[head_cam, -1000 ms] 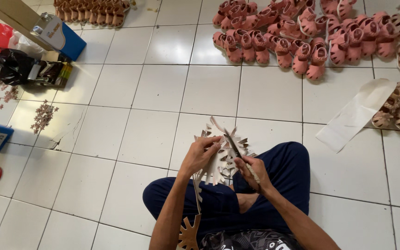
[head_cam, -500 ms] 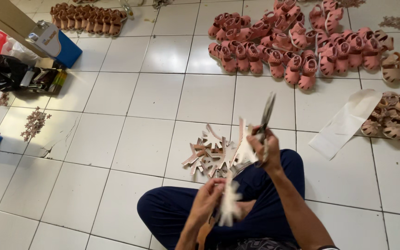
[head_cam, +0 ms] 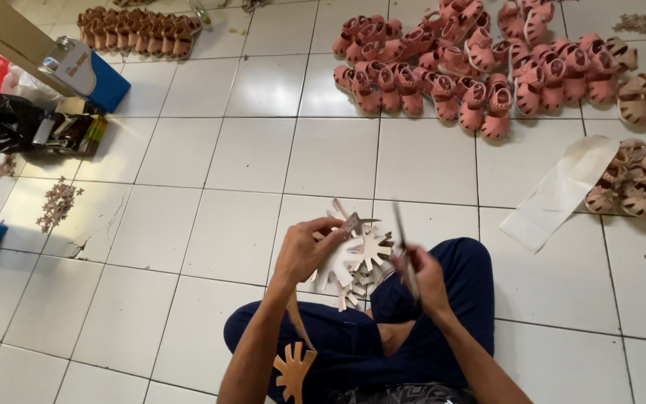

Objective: The person sews a long strip of star-shaped material using a sewing machine, then moves to the floor to cut the strip into individual pieces using scissors. The finished pieces are gathered into a pile.

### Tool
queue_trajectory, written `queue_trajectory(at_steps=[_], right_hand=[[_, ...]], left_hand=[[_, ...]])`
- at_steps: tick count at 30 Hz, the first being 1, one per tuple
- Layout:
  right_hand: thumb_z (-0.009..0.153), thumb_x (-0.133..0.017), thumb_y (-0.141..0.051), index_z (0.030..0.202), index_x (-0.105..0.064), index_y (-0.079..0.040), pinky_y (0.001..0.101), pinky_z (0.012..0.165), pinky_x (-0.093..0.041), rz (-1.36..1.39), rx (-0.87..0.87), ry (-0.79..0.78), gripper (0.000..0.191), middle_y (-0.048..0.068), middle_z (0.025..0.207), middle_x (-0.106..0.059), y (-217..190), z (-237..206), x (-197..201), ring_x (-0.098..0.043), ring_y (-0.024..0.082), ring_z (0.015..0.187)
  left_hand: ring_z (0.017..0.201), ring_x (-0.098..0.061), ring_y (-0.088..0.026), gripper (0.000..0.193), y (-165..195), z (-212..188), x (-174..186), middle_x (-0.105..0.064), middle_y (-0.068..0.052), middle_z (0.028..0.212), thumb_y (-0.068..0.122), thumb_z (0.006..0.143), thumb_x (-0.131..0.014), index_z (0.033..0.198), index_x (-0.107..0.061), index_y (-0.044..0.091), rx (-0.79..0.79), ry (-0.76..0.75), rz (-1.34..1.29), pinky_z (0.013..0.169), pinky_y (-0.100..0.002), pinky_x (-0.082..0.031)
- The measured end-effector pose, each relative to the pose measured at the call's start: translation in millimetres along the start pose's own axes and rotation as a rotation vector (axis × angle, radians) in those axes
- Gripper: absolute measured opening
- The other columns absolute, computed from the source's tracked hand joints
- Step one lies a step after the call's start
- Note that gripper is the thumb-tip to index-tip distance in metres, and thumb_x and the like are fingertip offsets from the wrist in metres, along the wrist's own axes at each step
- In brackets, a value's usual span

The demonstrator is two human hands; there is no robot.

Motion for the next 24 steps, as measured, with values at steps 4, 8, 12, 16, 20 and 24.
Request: queue_trajectory(at_steps=[4, 8, 12, 16, 20, 24], right_hand=[[0.102, -0.051, -0.047, 0.109, -0.072, 0.001, 0.0209, 0.053, -0.056, -0.198, -0.163, -0.277, 0.053, 0.004, 0.073, -0.07, 17.2, -26.6, -27.8, -0.067, 0.007, 0.058], [0.099, -0.055, -0.049, 0.107, -0.073, 0.0, 0.021, 0.05, -0.052, -0.279, -0.137, -0.27, 0.053, 0.001, 0.071, -0.068, 9.8, -18.4, -39.5, -0.063, 0.007, 0.056], [0.097, -0.057, -0.051, 0.105, -0.073, -0.001, 0.0215, 0.045, -0.044, -0.296, -0.112, -0.219, 0.053, -0.002, 0.065, -0.06, 8.6, -12.5, -39.0, -0.055, 0.006, 0.05], [0.099, -0.062, -0.053, 0.085, -0.071, 0.0, 0.0216, 0.046, -0.037, -0.448, -0.072, -0.118, 0.056, -0.004, 0.06, -0.053, 15.3, -14.5, -33.0, -0.047, 0.003, 0.052], [0.099, -0.065, -0.047, 0.101, -0.067, -0.002, 0.0226, 0.048, -0.035, -0.173, -0.117, -0.103, 0.046, -0.001, 0.068, -0.052, 21.0, -14.1, -35.0, -0.045, 0.005, 0.056], [0.104, -0.071, -0.034, 0.118, -0.062, -0.004, 0.0235, 0.069, -0.053, -0.234, 0.134, -0.247, 0.034, 0.003, 0.092, -0.07, -6.8, 0.7, -51.4, -0.066, 0.009, 0.081]], left_hand=[[0.065, -0.075, -0.019, 0.033, -33.1, 3.0, -13.8, -0.081, -0.014, 0.087, 0.033, 0.089, -0.074, 0.112, -0.08, 0.01, 0.076, -0.049, 0.01, 0.059, -0.033, -0.062], [0.065, -0.074, -0.019, 0.034, -45.4, -5.3, -15.4, -0.082, -0.012, 0.09, 0.033, 0.088, -0.074, 0.113, -0.08, 0.01, 0.056, -0.091, -0.015, 0.059, -0.033, -0.061], [0.074, -0.076, -0.019, 0.033, -49.7, -8.7, -17.5, -0.081, -0.011, 0.096, 0.032, 0.089, -0.075, 0.112, -0.08, 0.009, 0.025, -0.093, -0.03, 0.064, -0.033, -0.061], [0.082, -0.077, -0.02, 0.033, -56.4, -7.9, -25.3, -0.081, -0.011, 0.1, 0.032, 0.09, -0.075, 0.113, -0.08, 0.009, -0.04, -0.078, -0.061, 0.07, -0.035, -0.063], [0.085, -0.078, -0.021, 0.032, -73.0, -9.5, -42.2, -0.08, -0.009, 0.098, 0.033, 0.092, -0.071, 0.113, -0.078, 0.01, 0.054, -0.073, -0.045, 0.074, -0.037, -0.066], [0.096, -0.077, -0.022, 0.032, -71.3, -24.8, -70.5, -0.078, -0.01, 0.104, 0.031, 0.097, -0.068, 0.115, -0.075, 0.006, 0.048, -0.045, -0.231, 0.085, -0.039, -0.066]])
Point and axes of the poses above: each hand's wrist, its own z-axis towards the middle knuckle, its own x-axis out of the back of the hand, y = z × x, the point moved 7 cm from there along z, towards the middle knuckle
